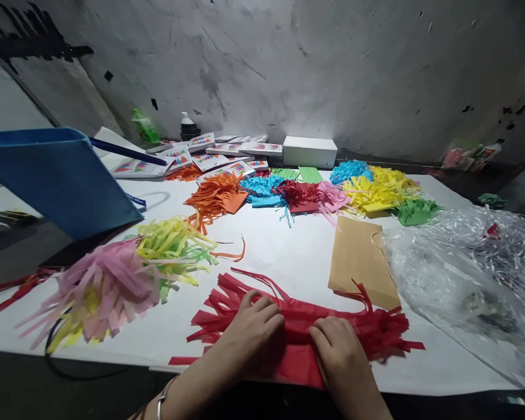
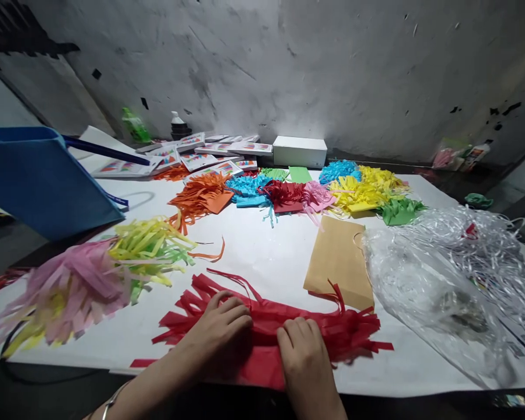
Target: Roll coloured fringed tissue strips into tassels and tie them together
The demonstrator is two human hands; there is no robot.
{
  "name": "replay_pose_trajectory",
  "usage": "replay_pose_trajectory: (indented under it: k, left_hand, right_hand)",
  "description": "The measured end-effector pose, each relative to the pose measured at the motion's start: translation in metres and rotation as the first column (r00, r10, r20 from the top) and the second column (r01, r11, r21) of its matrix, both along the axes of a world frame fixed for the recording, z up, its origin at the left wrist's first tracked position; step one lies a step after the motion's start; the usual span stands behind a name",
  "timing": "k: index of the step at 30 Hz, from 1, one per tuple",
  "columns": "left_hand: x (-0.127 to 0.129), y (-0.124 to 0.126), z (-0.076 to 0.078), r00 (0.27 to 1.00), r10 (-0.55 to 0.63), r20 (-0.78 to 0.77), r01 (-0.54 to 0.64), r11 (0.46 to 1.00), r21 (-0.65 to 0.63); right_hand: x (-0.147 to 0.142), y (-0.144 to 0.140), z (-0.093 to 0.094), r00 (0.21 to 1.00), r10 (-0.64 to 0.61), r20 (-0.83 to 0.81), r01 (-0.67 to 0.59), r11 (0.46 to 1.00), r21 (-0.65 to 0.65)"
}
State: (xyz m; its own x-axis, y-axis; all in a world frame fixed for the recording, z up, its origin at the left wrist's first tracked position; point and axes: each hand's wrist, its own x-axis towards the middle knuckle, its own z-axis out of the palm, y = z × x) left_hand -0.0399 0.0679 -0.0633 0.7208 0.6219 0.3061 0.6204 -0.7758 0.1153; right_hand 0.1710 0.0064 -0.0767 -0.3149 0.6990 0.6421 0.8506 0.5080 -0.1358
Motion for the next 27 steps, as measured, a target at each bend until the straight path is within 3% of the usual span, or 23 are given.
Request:
replay_pose_trajectory:
  k: [4,9,12,14,16,20,23,27]
  left_hand:
    - [-0.024,0.01,0.012,0.992,0.121,-0.047,-0.122,0.992,-0.033]
    - [-0.049,0.014,0.039,0.941,0.335,-0.04,-0.335,0.942,0.02]
    - [-0.032,-0.002,0.044,0.977,0.206,0.05,-0.202,0.976,-0.081]
    - [-0.009,-0.013,0.035,0.994,0.071,0.078,-0.056,0.981,-0.185]
    - [0.013,-0.018,0.019,0.995,0.033,0.098,-0.011,0.976,-0.216]
    - [0.03,-0.012,-0.002,0.973,0.189,0.135,-0.168,0.973,-0.157]
    - [0.028,-0.005,0.006,0.955,0.284,0.085,-0.267,0.949,-0.168]
    - [0.032,-0.001,0.021,0.925,0.38,-0.008,-0.375,0.911,-0.169]
  right_hand:
    - [0.012,-0.002,-0.008,0.993,-0.094,-0.072,0.089,0.993,-0.074]
    - [0.012,-0.003,-0.018,0.988,-0.1,-0.114,0.095,0.994,-0.054]
    - [0.01,-0.002,-0.017,0.989,-0.1,-0.108,0.091,0.992,-0.085]
    - [0.011,-0.002,-0.013,0.991,-0.088,-0.103,0.076,0.99,-0.119]
    - [0.012,-0.003,-0.01,0.988,-0.083,-0.134,0.063,0.987,-0.145]
    - [0.016,-0.003,-0.006,0.964,-0.155,-0.215,0.113,0.974,-0.195]
    - [0.017,0.002,-0.003,0.958,-0.257,-0.128,0.225,0.95,-0.218]
    - [0.014,0.013,0.004,0.902,-0.424,0.079,0.431,0.878,-0.21]
